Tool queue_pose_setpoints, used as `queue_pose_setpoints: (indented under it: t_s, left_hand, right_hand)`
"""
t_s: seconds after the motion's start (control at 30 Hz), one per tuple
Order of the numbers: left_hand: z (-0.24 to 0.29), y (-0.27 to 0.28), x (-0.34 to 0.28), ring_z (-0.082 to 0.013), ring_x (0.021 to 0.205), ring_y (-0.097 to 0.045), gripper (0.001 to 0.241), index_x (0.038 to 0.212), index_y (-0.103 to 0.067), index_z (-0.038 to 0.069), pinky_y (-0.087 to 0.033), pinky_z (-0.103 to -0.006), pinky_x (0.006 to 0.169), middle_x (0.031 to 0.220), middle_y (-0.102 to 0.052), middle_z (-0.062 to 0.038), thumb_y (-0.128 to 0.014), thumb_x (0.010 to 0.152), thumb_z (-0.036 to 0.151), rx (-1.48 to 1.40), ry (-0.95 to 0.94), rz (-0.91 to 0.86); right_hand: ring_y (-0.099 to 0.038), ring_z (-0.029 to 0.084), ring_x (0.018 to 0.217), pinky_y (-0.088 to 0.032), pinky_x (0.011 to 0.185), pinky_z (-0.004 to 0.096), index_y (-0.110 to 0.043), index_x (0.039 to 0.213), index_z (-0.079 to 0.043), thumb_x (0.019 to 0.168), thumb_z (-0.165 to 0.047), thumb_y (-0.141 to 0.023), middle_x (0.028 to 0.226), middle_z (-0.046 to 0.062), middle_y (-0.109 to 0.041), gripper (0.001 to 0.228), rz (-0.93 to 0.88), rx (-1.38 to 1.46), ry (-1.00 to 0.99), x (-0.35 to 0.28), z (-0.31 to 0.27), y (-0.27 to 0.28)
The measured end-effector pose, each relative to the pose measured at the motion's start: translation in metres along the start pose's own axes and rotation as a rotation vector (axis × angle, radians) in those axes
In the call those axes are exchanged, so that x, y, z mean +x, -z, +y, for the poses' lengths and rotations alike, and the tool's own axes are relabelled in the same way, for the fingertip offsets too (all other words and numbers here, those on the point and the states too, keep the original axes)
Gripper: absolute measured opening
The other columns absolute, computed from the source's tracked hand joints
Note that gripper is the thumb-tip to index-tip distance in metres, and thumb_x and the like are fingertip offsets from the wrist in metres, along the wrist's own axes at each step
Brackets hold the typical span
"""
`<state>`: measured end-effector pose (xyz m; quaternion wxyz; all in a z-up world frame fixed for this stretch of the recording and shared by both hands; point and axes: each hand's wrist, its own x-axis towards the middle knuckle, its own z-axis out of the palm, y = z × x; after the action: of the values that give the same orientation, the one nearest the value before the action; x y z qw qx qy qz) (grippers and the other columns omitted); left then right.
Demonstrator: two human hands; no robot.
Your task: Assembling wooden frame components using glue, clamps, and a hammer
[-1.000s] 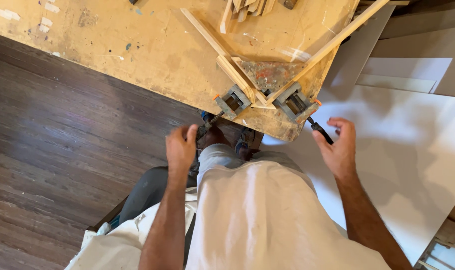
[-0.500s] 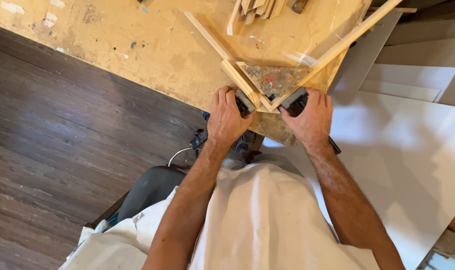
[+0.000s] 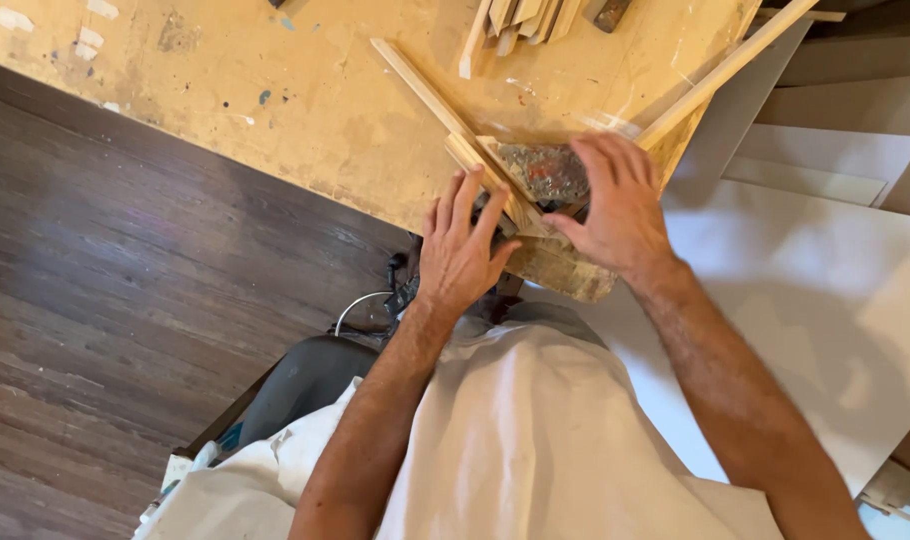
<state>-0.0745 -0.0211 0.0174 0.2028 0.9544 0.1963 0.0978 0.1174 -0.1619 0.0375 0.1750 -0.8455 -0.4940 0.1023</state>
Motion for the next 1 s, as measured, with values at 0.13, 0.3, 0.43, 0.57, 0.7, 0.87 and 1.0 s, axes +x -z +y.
queue_pose_setpoints:
  t_s: [0.13,0.3,0.43,0.57,0.7,0.87,1.0]
  left_hand:
    - [-0.008,-0.009,0.000,-0.0403,0.150,-0.035,0.071,0.151,-0.051,0.015,-0.041,-0.0555,0.111,0.159,-0.034,-0.021,-0.079,0.093,0.043,0.028,-0.077,0.033]
    - [-0.008,0.007,0.026,-0.0381,0.148,-0.039,0.057,0.140,-0.060,0.009,-0.046,-0.0534,0.108,0.156,-0.038,-0.020,-0.068,0.101,0.049,-0.032,-0.097,0.057]
    - [-0.024,0.014,0.080,-0.0322,0.129,-0.055,0.050,0.127,-0.064,0.003,-0.046,-0.0477,0.106,0.133,-0.062,-0.014,-0.063,0.102,0.046,-0.027,-0.301,-0.153]
    - [-0.029,0.020,0.127,-0.0330,0.116,-0.066,0.056,0.119,-0.059,0.002,-0.025,-0.0607,0.121,0.114,-0.072,-0.017,-0.050,0.105,0.056,0.030,-0.344,-0.587]
    - [-0.040,0.005,0.140,-0.0323,0.094,-0.068,0.066,0.125,-0.050,-0.003,-0.024,-0.0616,0.122,0.094,-0.070,-0.013,-0.047,0.106,0.060,0.069,-0.413,-0.725]
    - [-0.062,-0.019,0.134,-0.0304,0.091,-0.063,0.062,0.112,-0.059,0.004,-0.035,-0.0502,0.109,0.095,-0.067,-0.013,-0.061,0.098,0.065,0.036,-0.547,-0.545]
    - [-0.058,-0.009,0.135,-0.0282,0.095,-0.062,0.060,0.113,-0.061,0.008,-0.039,-0.0498,0.104,0.099,-0.068,-0.011,-0.063,0.097,0.066,0.075,-0.585,-0.514]
  right_hand:
    - [-0.058,0.039,0.122,-0.041,0.109,0.059,-0.057,0.145,-0.009,0.069,-0.032,-0.091,0.131,0.016,-0.057,0.086,0.084,-0.035,0.202,0.018,0.025,-0.009]
    - [-0.057,0.042,0.123,-0.040,0.110,0.064,-0.059,0.143,-0.005,0.080,-0.025,-0.088,0.134,0.021,-0.056,0.072,0.020,-0.010,0.185,0.043,0.028,0.018]
    - [-0.046,0.038,0.132,-0.027,0.117,0.060,-0.057,0.142,-0.005,0.083,-0.047,-0.081,0.143,0.022,-0.056,0.076,-0.194,0.023,-0.109,0.050,0.031,0.042]
    - [-0.062,0.025,0.089,-0.053,0.086,0.041,-0.070,0.099,-0.006,0.112,-0.021,-0.074,0.093,0.009,-0.070,0.021,0.151,-0.170,0.128,0.021,0.093,0.029]
    - [-0.062,0.029,0.117,-0.045,0.111,0.049,-0.071,0.117,-0.009,0.110,-0.031,-0.061,0.116,0.011,-0.072,0.025,-0.252,-0.253,-0.004,0.029,0.100,0.023]
    - [-0.063,0.021,0.107,-0.039,0.122,0.047,-0.073,0.117,-0.022,0.104,-0.048,-0.063,0.111,0.001,-0.065,0.031,-0.165,-0.353,0.293,0.023,0.115,-0.004]
    - [-0.061,0.022,0.099,-0.043,0.119,0.046,-0.071,0.108,-0.020,0.109,-0.049,-0.057,0.104,0.001,-0.063,0.032,-0.136,-0.342,0.339,0.022,0.123,-0.001]
